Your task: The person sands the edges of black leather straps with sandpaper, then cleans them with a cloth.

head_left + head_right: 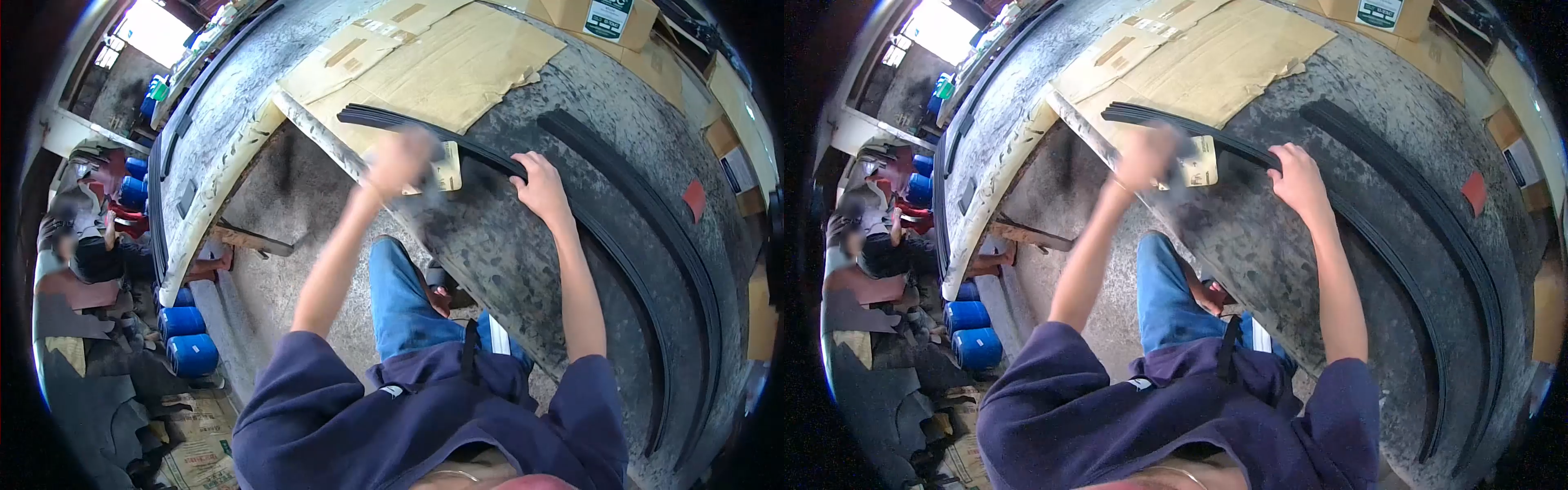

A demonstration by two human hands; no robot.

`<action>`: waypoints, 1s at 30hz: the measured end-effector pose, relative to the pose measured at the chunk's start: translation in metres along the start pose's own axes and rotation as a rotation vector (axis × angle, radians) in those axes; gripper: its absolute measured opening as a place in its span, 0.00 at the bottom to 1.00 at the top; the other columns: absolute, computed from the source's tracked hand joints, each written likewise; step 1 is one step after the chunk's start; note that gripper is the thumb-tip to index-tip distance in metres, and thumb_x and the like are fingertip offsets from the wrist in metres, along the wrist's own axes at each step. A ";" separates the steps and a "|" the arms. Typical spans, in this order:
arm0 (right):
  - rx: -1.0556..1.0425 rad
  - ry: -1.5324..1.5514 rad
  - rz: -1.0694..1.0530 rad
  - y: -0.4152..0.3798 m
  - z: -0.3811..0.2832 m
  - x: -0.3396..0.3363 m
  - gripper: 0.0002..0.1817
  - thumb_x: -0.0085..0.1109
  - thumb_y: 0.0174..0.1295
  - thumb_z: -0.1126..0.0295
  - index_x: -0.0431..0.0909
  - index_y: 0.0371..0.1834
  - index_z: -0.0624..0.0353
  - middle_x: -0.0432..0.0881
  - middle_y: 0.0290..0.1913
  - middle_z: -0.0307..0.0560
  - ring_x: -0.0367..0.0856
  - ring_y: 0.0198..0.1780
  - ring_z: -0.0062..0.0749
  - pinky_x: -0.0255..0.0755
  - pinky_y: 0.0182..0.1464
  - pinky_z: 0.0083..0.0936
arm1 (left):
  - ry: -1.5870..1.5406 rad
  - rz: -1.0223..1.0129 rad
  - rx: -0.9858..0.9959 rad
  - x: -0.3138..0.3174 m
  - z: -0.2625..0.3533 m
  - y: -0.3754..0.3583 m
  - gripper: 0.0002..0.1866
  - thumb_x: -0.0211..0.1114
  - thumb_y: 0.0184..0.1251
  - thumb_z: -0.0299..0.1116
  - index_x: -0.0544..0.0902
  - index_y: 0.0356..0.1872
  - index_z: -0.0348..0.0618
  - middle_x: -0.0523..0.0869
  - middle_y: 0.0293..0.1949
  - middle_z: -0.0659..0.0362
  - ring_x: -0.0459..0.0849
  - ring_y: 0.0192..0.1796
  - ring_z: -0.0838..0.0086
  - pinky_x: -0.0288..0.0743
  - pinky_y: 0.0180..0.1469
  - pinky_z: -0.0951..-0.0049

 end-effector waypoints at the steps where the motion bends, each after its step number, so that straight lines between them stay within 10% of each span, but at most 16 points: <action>1: -0.078 -0.058 0.000 -0.003 0.000 0.001 0.23 0.70 0.58 0.75 0.80 0.58 0.63 0.83 0.54 0.57 0.80 0.58 0.56 0.75 0.61 0.45 | -0.195 -0.070 0.087 0.014 0.062 0.003 0.12 0.65 0.64 0.38 0.85 0.43 0.44 0.85 0.38 0.53 0.86 0.43 0.56 0.82 0.46 0.55; 2: -0.159 -0.117 0.002 -0.006 -0.002 0.001 0.24 0.69 0.59 0.74 0.79 0.60 0.63 0.82 0.55 0.56 0.79 0.60 0.56 0.74 0.62 0.45 | -0.638 -0.163 -0.009 0.019 0.108 0.006 0.16 0.69 0.63 0.43 0.87 0.46 0.44 0.86 0.43 0.54 0.86 0.49 0.55 0.80 0.53 0.53; 4: -0.132 -0.212 -0.069 -0.024 -0.009 -0.016 0.28 0.67 0.62 0.73 0.74 0.66 0.64 0.80 0.61 0.55 0.77 0.63 0.53 0.72 0.65 0.45 | -0.582 -0.010 0.222 0.024 0.158 0.015 0.21 0.65 0.69 0.45 0.85 0.55 0.43 0.85 0.51 0.49 0.82 0.60 0.54 0.72 0.68 0.49; 6: -0.115 -0.309 0.012 -0.047 -0.008 -0.036 0.31 0.66 0.64 0.71 0.70 0.71 0.62 0.77 0.66 0.53 0.75 0.66 0.50 0.70 0.67 0.45 | -0.673 -0.097 0.031 0.010 0.146 0.041 0.24 0.65 0.72 0.49 0.83 0.58 0.40 0.84 0.58 0.48 0.79 0.66 0.50 0.64 0.75 0.46; 8: -0.082 -0.339 -0.044 -0.067 -0.002 -0.032 0.34 0.64 0.65 0.70 0.67 0.75 0.62 0.75 0.71 0.53 0.74 0.70 0.48 0.69 0.69 0.45 | -0.312 0.175 -0.031 0.052 0.125 0.047 0.34 0.63 0.73 0.52 0.74 0.70 0.36 0.75 0.72 0.47 0.69 0.77 0.53 0.59 0.78 0.50; 11: -0.158 -0.498 -0.001 -0.076 0.001 -0.025 0.34 0.62 0.68 0.68 0.65 0.77 0.61 0.70 0.77 0.51 0.69 0.76 0.44 0.65 0.73 0.43 | -0.178 0.024 0.005 0.081 0.112 0.040 0.37 0.59 0.75 0.56 0.69 0.76 0.42 0.68 0.78 0.52 0.63 0.81 0.59 0.57 0.80 0.52; 30: 0.054 -0.642 0.003 -0.156 0.033 -0.073 0.32 0.54 0.75 0.67 0.61 0.81 0.62 0.62 0.82 0.52 0.62 0.81 0.45 0.59 0.80 0.44 | 0.009 0.034 -0.153 0.087 0.096 0.019 0.37 0.59 0.76 0.54 0.69 0.75 0.36 0.69 0.78 0.50 0.62 0.82 0.59 0.56 0.80 0.49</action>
Point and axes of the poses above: each hand's wrist, its own y-axis towards the middle knuckle, its own x-axis out of the palm, z = x × y, the point moved 5 cm from there along y, towards the middle knuckle
